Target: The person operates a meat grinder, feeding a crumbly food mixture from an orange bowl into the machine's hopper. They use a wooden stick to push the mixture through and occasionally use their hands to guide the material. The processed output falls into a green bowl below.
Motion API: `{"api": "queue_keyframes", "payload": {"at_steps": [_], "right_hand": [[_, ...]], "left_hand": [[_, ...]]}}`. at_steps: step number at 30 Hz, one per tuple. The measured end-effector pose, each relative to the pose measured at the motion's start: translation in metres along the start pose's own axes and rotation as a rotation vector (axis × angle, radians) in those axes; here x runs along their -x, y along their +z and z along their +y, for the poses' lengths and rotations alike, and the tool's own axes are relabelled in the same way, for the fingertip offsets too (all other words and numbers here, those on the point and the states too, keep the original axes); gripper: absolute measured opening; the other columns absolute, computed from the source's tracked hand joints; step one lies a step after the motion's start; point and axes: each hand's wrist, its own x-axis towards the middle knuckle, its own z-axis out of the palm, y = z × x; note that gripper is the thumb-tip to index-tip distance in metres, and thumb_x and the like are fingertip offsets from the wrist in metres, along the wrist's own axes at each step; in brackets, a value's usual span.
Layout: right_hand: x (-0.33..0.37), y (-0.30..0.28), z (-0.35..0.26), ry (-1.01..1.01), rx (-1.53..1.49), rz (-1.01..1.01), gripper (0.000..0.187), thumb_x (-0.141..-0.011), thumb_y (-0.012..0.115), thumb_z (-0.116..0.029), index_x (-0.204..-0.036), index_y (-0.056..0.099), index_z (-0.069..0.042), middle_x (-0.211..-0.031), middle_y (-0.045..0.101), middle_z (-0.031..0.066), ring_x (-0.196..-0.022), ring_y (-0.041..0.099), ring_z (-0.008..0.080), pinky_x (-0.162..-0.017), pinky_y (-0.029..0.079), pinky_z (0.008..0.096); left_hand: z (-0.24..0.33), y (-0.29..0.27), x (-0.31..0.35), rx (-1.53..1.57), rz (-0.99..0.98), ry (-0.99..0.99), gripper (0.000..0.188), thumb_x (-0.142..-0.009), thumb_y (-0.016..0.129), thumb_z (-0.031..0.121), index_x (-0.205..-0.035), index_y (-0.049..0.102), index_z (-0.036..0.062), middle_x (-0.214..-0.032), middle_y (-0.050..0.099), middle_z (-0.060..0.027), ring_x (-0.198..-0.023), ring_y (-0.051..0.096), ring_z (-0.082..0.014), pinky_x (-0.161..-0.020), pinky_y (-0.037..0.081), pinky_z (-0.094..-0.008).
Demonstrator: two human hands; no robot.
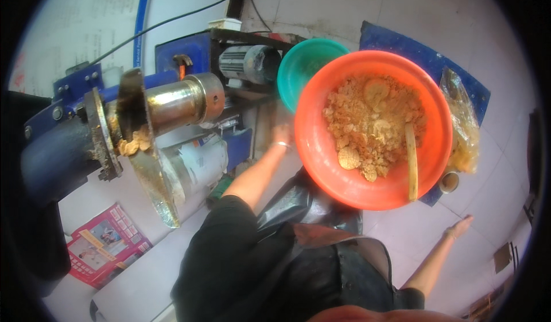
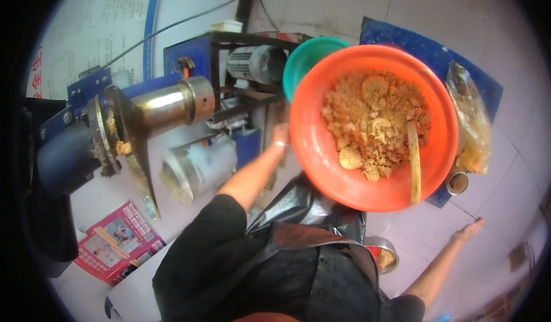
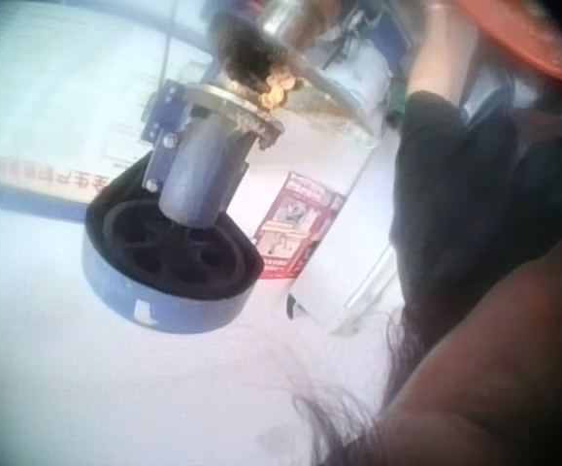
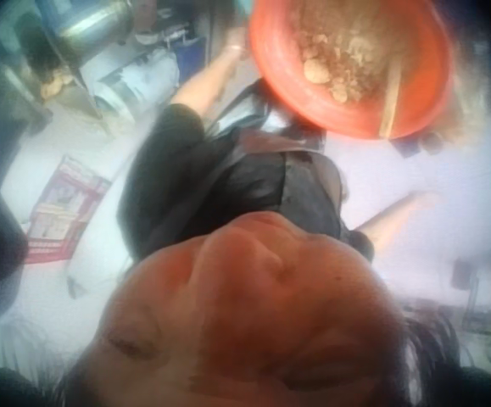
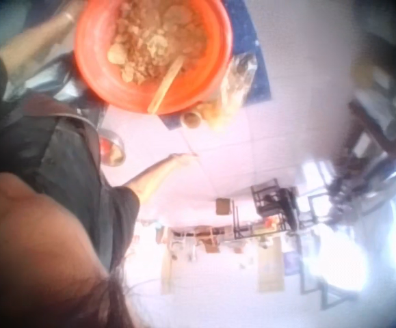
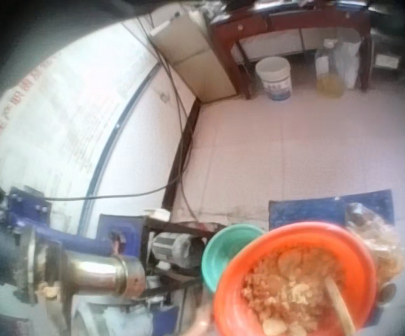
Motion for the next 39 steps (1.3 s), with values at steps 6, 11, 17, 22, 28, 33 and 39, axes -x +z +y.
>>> {"api": "queue_keyframes", "payload": {"at_steps": [6,11,17,22,28,33,39], "right_hand": [[0.178,0.039,-0.223,-0.500,-0.092,-0.244,0.043,-0.105,0.043,-0.019,-0.143,0.044,0.002,-0.147,0.046,0.0152,-0.137,0.042,0.0269,-0.116,0.030,0.0395],[0.266,0.106,-0.254,-0.868,0.218,-0.540,0.059,-0.089,0.056,0.003,-0.146,0.039,0.004,-0.149,0.043,0.0193,-0.142,0.037,0.0335,-0.117,0.029,0.0434],[0.285,0.141,-0.236,-0.900,0.309,-0.614,0.064,-0.086,0.060,0.005,-0.145,0.037,0.004,-0.150,0.037,0.0241,-0.141,0.035,0.0398,-0.116,0.030,0.0461],[0.285,0.143,-0.234,-0.955,0.338,-0.608,0.059,-0.085,0.059,0.007,-0.142,0.042,0.004,-0.147,0.041,0.0241,-0.138,0.038,0.0409,-0.115,0.031,0.0486],[0.275,0.142,-0.235,-0.995,0.352,-0.574,0.055,-0.085,0.057,0.008,-0.139,0.046,0.004,-0.145,0.043,0.0228,-0.138,0.039,0.0405,-0.114,0.032,0.0489],[0.273,0.142,-0.234,-1.013,0.349,-0.559,0.055,-0.084,0.057,0.009,-0.138,0.047,0.004,-0.144,0.045,0.0229,-0.137,0.041,0.0407,-0.114,0.033,0.0483],[0.271,0.142,-0.236,-1.027,0.344,-0.559,0.054,-0.084,0.057,0.009,-0.137,0.048,0.004,-0.142,0.046,0.0229,-0.135,0.044,0.0404,-0.112,0.035,0.0476]], "left_hand": [[0.199,-0.070,-0.027,-0.262,0.607,0.993,0.019,-0.087,0.059,0.009,-0.105,0.063,0.0039,-0.103,0.063,-0.0199,-0.097,0.060,-0.0393,-0.085,0.049,-0.0460],[0.315,-0.096,-0.080,-1.342,0.986,0.863,0.047,-0.088,0.058,0.023,-0.130,0.056,0.0014,-0.139,0.054,-0.0141,-0.137,0.040,-0.0329,-0.116,0.023,-0.0536],[0.334,-0.133,-0.107,-1.709,1.043,0.442,0.047,-0.098,0.043,0.026,-0.136,0.056,0.0013,-0.146,0.048,-0.0170,-0.138,0.038,-0.0344,-0.116,0.021,-0.0526],[0.341,-0.136,-0.109,-1.817,0.980,0.370,0.045,-0.098,0.042,0.026,-0.133,0.059,0.0023,-0.143,0.050,-0.0189,-0.135,0.040,-0.0364,-0.115,0.021,-0.0527],[0.353,-0.136,-0.113,-1.925,0.808,0.184,0.061,-0.097,0.046,0.036,-0.147,0.044,0.0009,-0.153,0.040,-0.0204,-0.142,0.032,-0.0416,-0.113,0.019,-0.0629],[0.355,-0.135,-0.118,-1.923,0.808,0.163,0.058,-0.097,0.046,0.036,-0.145,0.047,0.0022,-0.150,0.043,-0.0198,-0.139,0.034,-0.0426,-0.110,0.020,-0.0644],[0.347,-0.135,-0.113,-1.967,0.883,0.233,0.051,-0.099,0.044,0.030,-0.141,0.052,0.0027,-0.146,0.048,-0.0197,-0.137,0.038,-0.0414,-0.109,0.022,-0.0625]]}}
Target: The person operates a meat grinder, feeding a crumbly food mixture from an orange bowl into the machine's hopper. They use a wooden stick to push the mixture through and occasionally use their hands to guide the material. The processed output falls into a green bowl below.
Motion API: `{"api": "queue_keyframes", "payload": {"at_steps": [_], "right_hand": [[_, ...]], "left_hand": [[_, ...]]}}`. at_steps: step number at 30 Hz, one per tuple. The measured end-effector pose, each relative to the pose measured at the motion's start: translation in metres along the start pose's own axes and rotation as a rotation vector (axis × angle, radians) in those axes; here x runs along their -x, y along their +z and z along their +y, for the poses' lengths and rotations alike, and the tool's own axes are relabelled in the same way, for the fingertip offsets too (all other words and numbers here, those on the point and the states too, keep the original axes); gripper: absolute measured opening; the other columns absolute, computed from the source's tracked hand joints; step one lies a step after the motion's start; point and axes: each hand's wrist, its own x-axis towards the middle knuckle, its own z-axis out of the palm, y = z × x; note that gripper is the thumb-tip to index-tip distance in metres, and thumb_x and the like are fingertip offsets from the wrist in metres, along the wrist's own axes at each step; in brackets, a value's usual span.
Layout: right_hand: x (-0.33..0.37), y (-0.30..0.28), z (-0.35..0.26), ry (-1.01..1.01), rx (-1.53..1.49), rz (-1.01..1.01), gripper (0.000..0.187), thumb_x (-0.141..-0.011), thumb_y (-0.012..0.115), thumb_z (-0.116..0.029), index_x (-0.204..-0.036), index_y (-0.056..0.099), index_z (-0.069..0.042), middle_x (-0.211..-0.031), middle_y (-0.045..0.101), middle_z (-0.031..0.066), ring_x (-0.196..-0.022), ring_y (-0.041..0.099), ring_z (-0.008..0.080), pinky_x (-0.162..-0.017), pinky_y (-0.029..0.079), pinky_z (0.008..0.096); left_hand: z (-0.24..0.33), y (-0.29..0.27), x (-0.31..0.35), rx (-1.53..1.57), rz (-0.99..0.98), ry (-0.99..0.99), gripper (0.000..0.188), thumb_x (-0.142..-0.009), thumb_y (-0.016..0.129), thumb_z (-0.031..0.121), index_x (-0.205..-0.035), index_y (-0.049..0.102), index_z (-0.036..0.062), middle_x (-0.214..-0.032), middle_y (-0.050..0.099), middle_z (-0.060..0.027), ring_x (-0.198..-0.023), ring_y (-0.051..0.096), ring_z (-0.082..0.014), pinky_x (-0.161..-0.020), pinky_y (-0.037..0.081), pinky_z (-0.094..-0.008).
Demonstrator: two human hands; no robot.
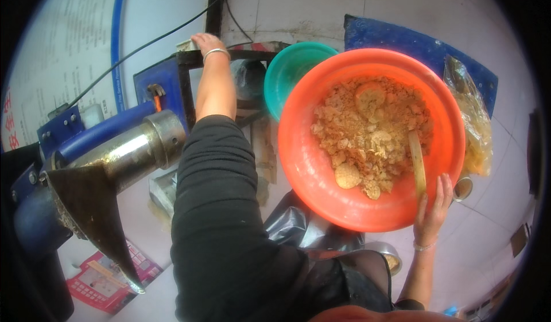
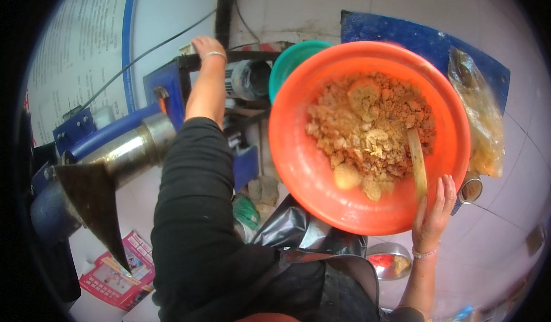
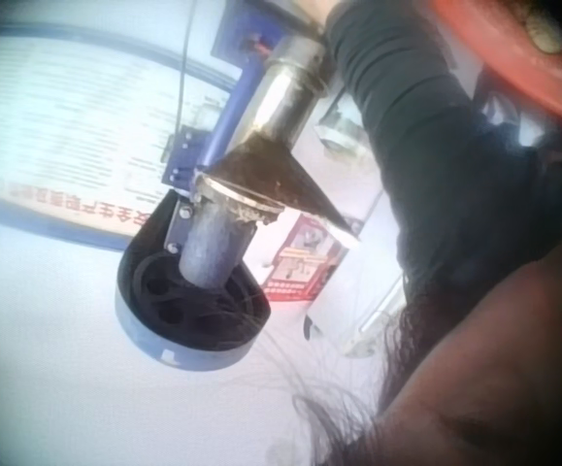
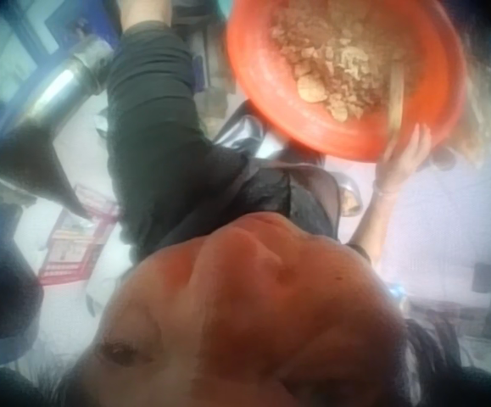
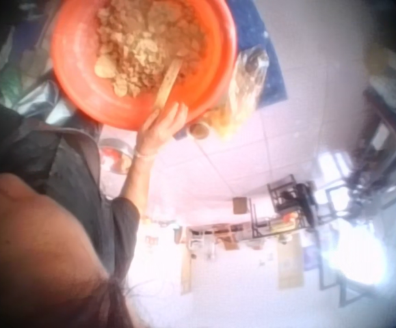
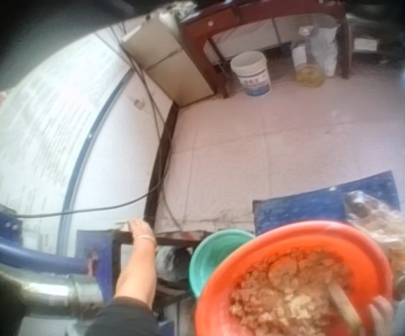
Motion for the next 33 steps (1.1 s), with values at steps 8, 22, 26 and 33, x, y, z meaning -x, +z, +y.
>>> {"api": "queue_keyframes", "payload": {"at_steps": [8,22,26,33], "right_hand": [[0.001,-0.001,0.001,-0.004,0.026,-0.008,0.054,-0.083,0.059,0.008,-0.136,0.049,0.004,-0.140,0.048,0.0215,-0.133,0.045,0.0395,-0.111,0.037,0.0470],[-0.002,0.008,-0.013,-0.013,0.092,-0.202,0.067,-0.074,0.071,0.000,-0.137,0.049,-0.001,-0.122,0.055,0.0212,-0.108,0.055,0.0380,-0.094,0.048,0.0435],[0.012,0.032,0.000,0.029,0.118,-0.298,0.071,-0.078,0.064,0.004,-0.144,0.038,-0.001,-0.122,0.053,0.0232,-0.102,0.059,0.0409,-0.085,0.052,0.0446],[0.005,0.011,-0.015,0.217,-0.002,-0.350,0.069,-0.083,0.061,-0.005,-0.145,0.033,0.004,-0.109,0.054,0.0260,-0.080,0.062,0.0444,-0.067,0.052,0.0509]], "left_hand": [[0.002,0.002,-0.012,0.025,-0.046,-0.005,0.053,-0.098,0.048,0.032,-0.142,0.050,0.0032,-0.148,0.046,-0.0194,-0.139,0.037,-0.0414,-0.111,0.023,-0.0621],[0.008,0.013,0.009,0.353,0.097,-0.144,0.056,-0.089,0.057,0.033,-0.138,0.053,0.0064,-0.144,0.050,-0.0132,-0.133,0.043,-0.0302,-0.111,0.025,-0.0509],[0.034,-0.013,0.062,1.113,0.340,-0.373,0.060,-0.083,0.066,0.028,-0.134,0.050,0.0018,-0.142,0.048,-0.0156,-0.133,0.043,-0.0329,-0.110,0.031,-0.0530],[0.047,-0.136,0.258,1.601,0.823,0.618,0.045,-0.083,0.067,0.010,-0.125,0.056,-0.0013,-0.127,0.058,-0.0200,-0.119,0.055,-0.0390,-0.102,0.046,-0.0437]]}}
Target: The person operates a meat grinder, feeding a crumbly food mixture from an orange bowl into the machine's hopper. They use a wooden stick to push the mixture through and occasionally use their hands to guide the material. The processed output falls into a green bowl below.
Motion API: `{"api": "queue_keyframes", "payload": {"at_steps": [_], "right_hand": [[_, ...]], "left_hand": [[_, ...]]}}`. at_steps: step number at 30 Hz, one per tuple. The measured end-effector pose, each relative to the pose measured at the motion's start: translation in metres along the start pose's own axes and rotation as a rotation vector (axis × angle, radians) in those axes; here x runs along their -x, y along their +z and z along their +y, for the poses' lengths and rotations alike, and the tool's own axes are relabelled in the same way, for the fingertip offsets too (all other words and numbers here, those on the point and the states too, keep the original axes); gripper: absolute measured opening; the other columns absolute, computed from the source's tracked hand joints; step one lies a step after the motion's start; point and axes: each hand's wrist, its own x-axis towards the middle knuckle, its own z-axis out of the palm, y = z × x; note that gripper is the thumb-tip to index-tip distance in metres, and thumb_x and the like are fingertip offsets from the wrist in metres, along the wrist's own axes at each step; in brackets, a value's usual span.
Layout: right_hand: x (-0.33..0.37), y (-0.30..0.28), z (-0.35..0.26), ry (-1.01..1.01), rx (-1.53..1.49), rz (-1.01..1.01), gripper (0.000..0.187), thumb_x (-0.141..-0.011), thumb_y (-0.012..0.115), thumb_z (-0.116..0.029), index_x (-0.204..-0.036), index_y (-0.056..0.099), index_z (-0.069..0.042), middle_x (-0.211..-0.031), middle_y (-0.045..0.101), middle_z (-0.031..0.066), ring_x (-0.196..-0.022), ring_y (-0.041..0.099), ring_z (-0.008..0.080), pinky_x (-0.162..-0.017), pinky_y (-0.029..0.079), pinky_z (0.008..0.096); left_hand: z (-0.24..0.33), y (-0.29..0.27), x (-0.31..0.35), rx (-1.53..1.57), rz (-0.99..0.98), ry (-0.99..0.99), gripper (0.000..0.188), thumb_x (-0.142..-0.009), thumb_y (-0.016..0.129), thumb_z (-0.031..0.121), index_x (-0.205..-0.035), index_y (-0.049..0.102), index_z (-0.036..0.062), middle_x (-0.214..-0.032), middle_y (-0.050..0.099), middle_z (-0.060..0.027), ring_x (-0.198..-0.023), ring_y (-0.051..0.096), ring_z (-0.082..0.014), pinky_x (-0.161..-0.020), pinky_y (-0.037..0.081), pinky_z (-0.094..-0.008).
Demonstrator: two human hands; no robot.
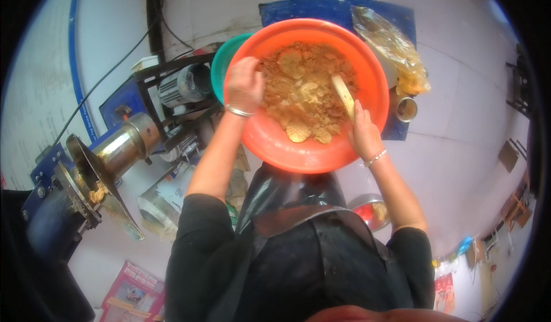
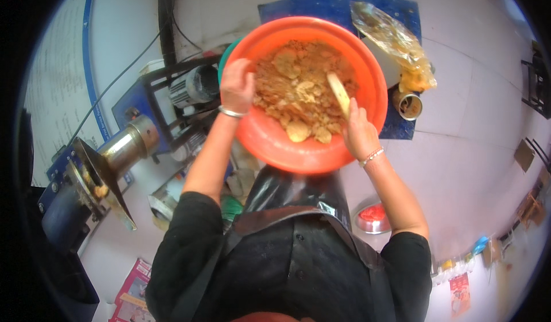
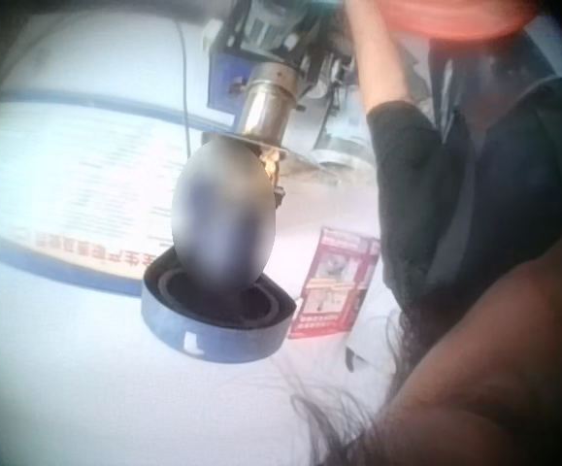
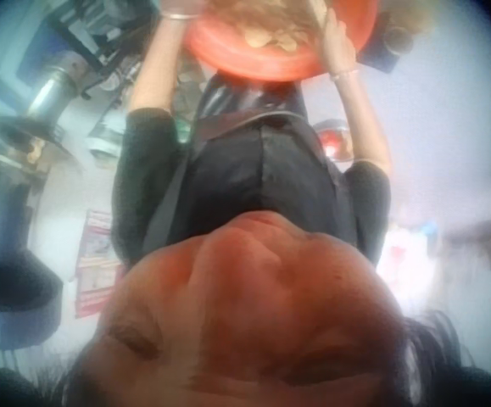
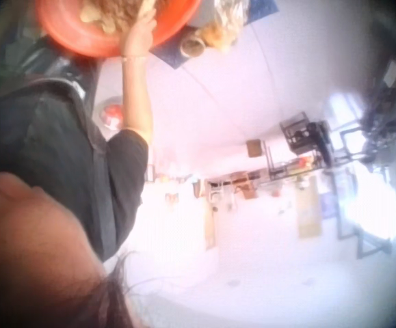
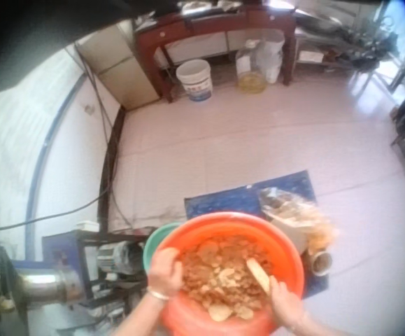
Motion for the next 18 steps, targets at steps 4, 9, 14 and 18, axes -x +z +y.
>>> {"api": "queue_keyframes", "payload": {"at_steps": [4,9,14,18], "right_hand": [[0.006,-0.016,0.007,-0.020,-0.119,0.045,0.065,-0.083,0.057,-0.003,-0.144,0.036,0.003,-0.116,0.058,0.0281,-0.097,0.061,0.0447,-0.083,0.051,0.0478],[0.010,-0.033,0.005,0.047,-0.164,0.013,0.061,-0.083,0.056,-0.004,-0.142,0.039,0.002,-0.120,0.058,0.0285,-0.108,0.060,0.0435,-0.091,0.050,0.0455],[0.005,-0.039,-0.001,0.002,-0.166,0.060,0.061,-0.084,0.058,-0.007,-0.141,0.040,0.002,-0.115,0.060,0.0287,-0.101,0.062,0.0436,-0.086,0.051,0.0482],[0.006,-0.039,-0.012,-0.037,-0.242,0.129,0.056,-0.085,0.061,-0.012,-0.137,0.046,0.002,-0.119,0.061,0.0290,-0.109,0.062,0.0423,-0.091,0.051,0.0456]], "left_hand": [[0.018,0.069,-0.012,-0.049,-0.233,-0.122,0.053,-0.081,0.072,0.016,-0.128,0.053,0.0017,-0.123,0.058,-0.0222,-0.113,0.058,-0.0385,-0.099,0.048,-0.0458],[0.040,0.073,-0.041,-0.185,-0.529,-0.363,0.059,-0.077,0.077,0.026,-0.125,0.050,0.0048,-0.119,0.056,-0.0218,-0.114,0.057,-0.0383,-0.095,0.047,-0.0485],[0.056,0.062,-0.023,-0.022,-0.381,-0.198,0.057,-0.075,0.075,0.017,-0.124,0.049,0.0066,-0.105,0.060,-0.0241,-0.098,0.061,-0.0435,-0.083,0.050,-0.0501],[0.073,0.061,-0.001,0.200,-0.353,-0.350,0.060,-0.074,0.071,0.008,-0.128,0.045,0.0068,-0.092,0.064,-0.0271,-0.087,0.063,-0.0482,-0.077,0.052,-0.0515]]}}
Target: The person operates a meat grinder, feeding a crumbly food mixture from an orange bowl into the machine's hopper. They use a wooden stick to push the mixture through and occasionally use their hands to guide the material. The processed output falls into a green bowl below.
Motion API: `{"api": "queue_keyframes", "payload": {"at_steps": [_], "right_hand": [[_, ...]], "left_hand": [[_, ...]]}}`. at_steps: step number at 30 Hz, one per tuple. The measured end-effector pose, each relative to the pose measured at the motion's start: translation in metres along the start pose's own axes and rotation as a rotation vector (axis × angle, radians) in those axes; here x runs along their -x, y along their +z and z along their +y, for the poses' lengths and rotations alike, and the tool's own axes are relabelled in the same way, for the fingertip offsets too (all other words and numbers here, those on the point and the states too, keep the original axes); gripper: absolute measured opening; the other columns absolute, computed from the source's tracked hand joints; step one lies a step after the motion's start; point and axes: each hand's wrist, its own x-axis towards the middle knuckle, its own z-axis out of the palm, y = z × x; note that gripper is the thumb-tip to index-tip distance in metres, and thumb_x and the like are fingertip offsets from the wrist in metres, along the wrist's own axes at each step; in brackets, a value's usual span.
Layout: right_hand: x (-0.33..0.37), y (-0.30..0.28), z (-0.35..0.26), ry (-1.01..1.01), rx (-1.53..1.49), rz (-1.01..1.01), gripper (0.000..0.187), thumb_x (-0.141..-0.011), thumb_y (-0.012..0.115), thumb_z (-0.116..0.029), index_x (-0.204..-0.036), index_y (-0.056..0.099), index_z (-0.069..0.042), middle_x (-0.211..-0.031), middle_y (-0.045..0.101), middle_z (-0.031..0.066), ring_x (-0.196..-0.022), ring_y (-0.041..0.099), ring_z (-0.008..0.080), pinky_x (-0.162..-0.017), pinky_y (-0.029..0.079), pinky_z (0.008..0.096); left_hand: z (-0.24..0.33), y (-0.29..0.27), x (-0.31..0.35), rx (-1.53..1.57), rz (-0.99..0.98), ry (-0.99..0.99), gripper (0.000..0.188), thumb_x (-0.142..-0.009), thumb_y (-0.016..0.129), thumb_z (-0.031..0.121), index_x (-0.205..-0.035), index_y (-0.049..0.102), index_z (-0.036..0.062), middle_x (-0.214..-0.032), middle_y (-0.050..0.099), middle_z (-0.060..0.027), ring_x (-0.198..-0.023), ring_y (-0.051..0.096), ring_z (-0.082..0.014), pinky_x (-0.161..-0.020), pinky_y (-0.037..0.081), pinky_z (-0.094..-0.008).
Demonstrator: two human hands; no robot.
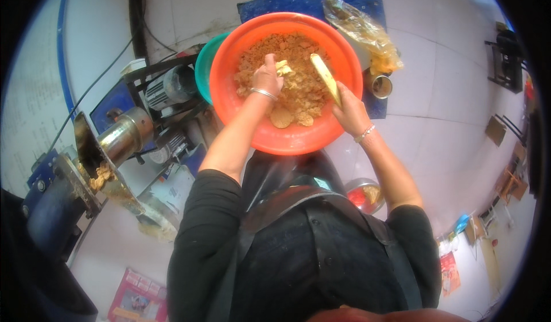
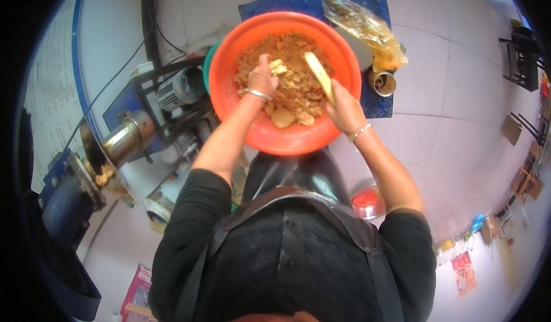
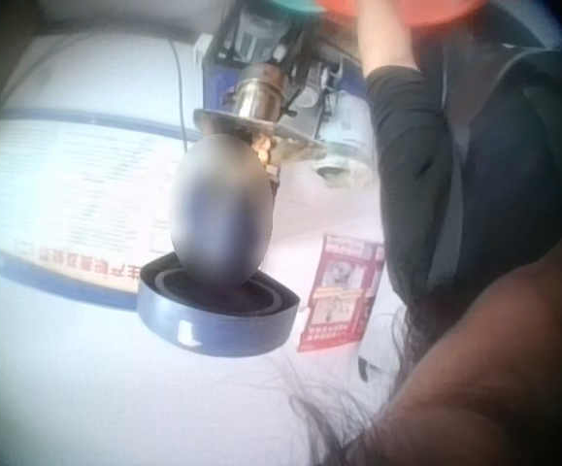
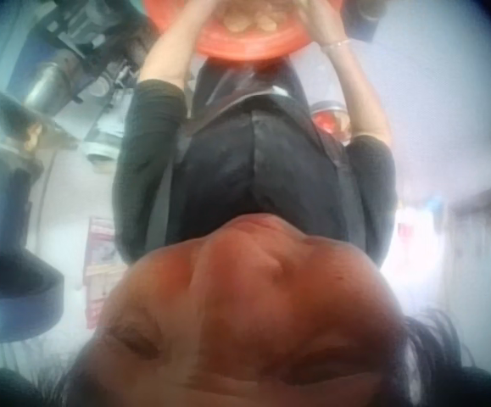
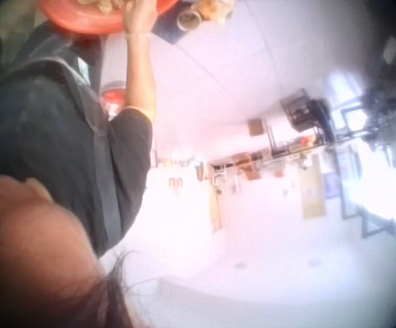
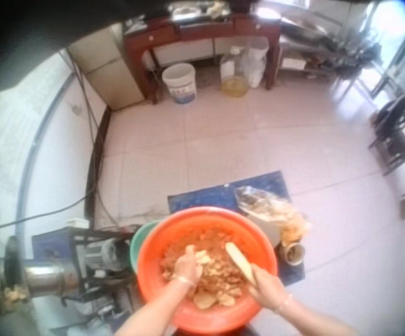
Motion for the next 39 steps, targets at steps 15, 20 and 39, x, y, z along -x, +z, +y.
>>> {"api": "queue_keyframes", "payload": {"at_steps": [15,20,39], "right_hand": [[0.053,-0.042,-0.106,0.521,-1.174,-0.252,0.034,-0.097,0.057,-0.013,-0.130,0.048,-0.012,-0.092,0.060,0.0011,-0.051,0.047,0.0086,-0.043,0.042,0.0237],[0.058,-0.071,-0.130,0.366,-1.135,-0.379,0.038,-0.100,0.055,-0.017,-0.137,0.045,-0.015,-0.089,0.060,0.0006,-0.049,0.038,0.0044,-0.040,0.030,0.0204],[-0.014,-0.162,-0.281,-0.855,-0.061,-0.321,0.051,-0.095,0.056,-0.004,-0.145,0.045,-0.011,-0.105,0.067,0.0206,-0.091,0.069,0.0301,-0.078,0.054,0.0374]], "left_hand": [[0.103,-0.166,0.157,1.731,-0.222,-0.324,0.041,-0.082,0.069,-0.005,-0.122,0.060,-0.0001,-0.111,0.068,-0.0124,-0.102,0.068,-0.0272,-0.089,0.059,-0.0421],[0.151,-0.295,0.207,1.470,0.122,0.193,0.038,-0.083,0.072,-0.003,-0.119,0.063,0.0046,-0.115,0.068,-0.0109,-0.106,0.066,-0.0235,-0.094,0.056,-0.0376],[0.118,-0.310,0.217,-0.591,0.865,-0.118,0.073,-0.080,0.074,0.032,-0.136,0.047,-0.0059,-0.143,0.047,-0.0222,-0.139,0.038,-0.0358,-0.117,0.029,-0.0473]]}}
